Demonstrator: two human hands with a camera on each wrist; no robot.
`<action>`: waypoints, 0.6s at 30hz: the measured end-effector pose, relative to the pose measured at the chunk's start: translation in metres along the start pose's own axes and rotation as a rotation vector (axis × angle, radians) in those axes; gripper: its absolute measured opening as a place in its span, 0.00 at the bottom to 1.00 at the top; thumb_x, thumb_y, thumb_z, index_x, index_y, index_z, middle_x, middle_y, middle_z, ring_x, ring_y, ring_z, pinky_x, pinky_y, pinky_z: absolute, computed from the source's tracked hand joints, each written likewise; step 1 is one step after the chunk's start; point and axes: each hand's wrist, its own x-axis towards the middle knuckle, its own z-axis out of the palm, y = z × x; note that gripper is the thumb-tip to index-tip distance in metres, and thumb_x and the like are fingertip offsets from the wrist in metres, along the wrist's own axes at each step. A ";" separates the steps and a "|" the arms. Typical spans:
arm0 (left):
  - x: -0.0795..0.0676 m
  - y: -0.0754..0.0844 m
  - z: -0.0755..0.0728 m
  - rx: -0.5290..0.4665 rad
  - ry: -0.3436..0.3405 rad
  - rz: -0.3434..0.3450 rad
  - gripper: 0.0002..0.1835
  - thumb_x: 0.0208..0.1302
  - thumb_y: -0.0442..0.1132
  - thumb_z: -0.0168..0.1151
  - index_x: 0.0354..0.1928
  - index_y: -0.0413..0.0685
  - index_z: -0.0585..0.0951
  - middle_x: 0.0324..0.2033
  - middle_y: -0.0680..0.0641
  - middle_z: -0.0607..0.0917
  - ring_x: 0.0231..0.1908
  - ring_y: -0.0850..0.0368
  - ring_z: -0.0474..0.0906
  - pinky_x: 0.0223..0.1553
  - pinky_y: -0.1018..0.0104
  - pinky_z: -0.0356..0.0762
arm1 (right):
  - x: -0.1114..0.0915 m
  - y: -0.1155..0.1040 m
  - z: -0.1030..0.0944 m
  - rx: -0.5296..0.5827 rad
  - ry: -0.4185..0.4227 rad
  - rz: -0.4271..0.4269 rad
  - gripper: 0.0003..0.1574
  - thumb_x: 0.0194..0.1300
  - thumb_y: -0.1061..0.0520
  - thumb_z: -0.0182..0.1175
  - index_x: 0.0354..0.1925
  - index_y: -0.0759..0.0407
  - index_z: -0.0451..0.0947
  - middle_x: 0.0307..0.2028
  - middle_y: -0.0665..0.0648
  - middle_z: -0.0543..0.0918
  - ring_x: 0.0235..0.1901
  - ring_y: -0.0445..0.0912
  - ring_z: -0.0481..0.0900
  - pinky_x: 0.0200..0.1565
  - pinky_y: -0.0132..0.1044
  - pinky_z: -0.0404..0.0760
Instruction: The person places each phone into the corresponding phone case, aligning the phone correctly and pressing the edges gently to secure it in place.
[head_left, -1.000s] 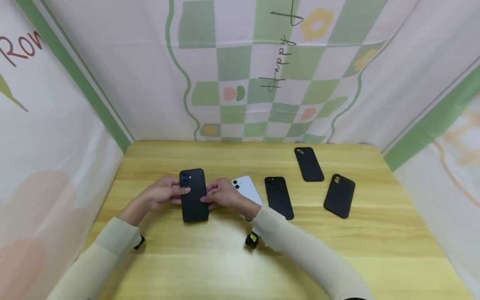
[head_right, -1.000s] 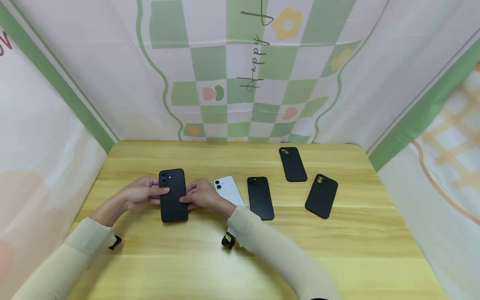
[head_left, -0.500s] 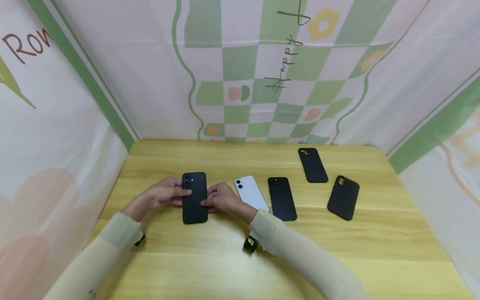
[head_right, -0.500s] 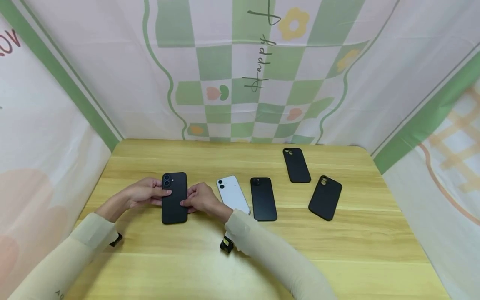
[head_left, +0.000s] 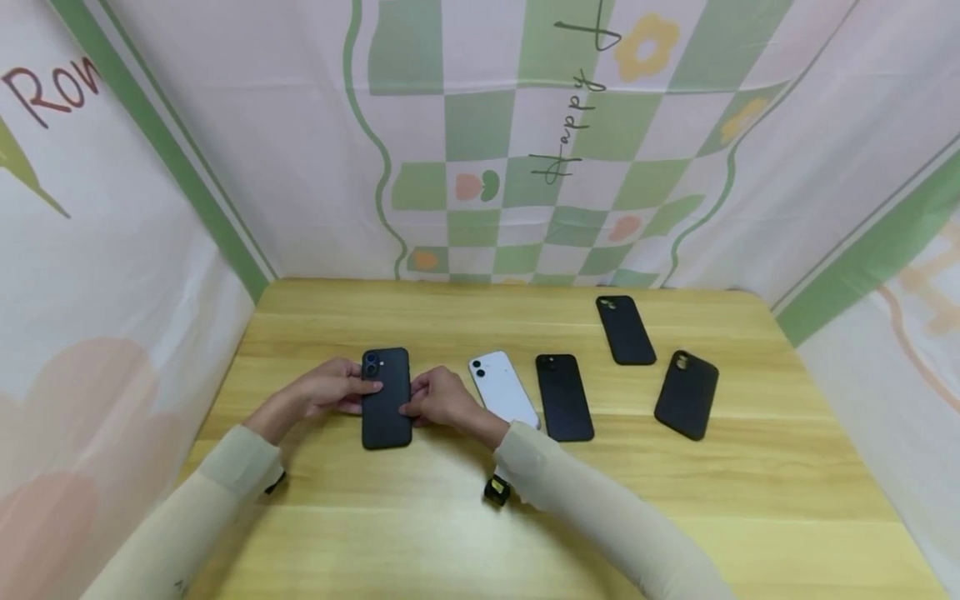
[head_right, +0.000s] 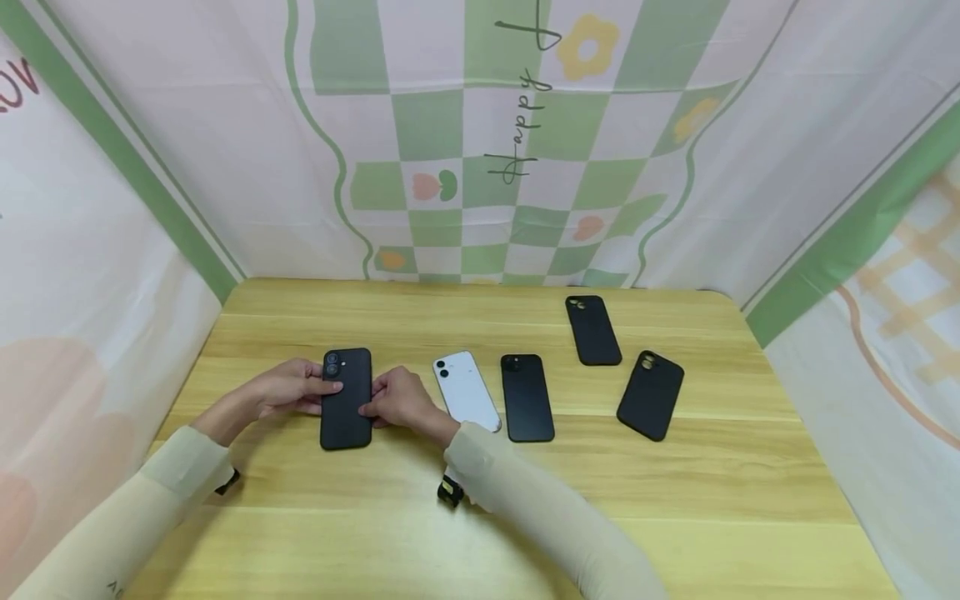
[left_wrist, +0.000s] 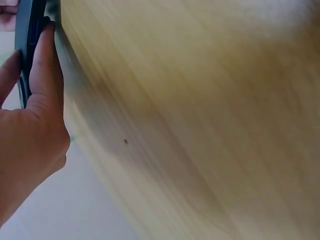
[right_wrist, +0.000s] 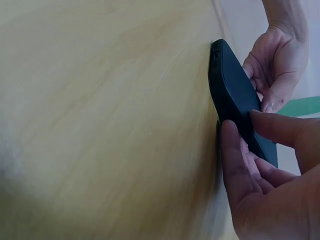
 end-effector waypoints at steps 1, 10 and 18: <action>0.000 -0.001 0.000 0.012 0.009 0.001 0.12 0.79 0.35 0.60 0.52 0.29 0.80 0.36 0.46 0.90 0.36 0.60 0.88 0.37 0.68 0.88 | 0.000 0.000 0.000 -0.019 0.004 -0.008 0.07 0.61 0.68 0.75 0.32 0.65 0.84 0.24 0.56 0.88 0.22 0.44 0.86 0.29 0.37 0.89; -0.008 0.003 0.011 0.175 0.216 0.038 0.13 0.71 0.33 0.70 0.47 0.36 0.75 0.28 0.49 0.84 0.26 0.60 0.82 0.28 0.68 0.86 | -0.003 -0.001 0.005 -0.189 0.058 -0.055 0.09 0.59 0.61 0.79 0.29 0.59 0.86 0.19 0.49 0.86 0.16 0.39 0.79 0.21 0.29 0.78; -0.006 0.001 0.017 0.306 0.364 0.077 0.17 0.65 0.32 0.76 0.50 0.33 0.79 0.32 0.47 0.81 0.28 0.59 0.79 0.28 0.69 0.84 | -0.003 -0.002 0.007 -0.307 0.131 -0.057 0.14 0.56 0.55 0.82 0.34 0.59 0.87 0.22 0.47 0.86 0.21 0.39 0.79 0.25 0.28 0.75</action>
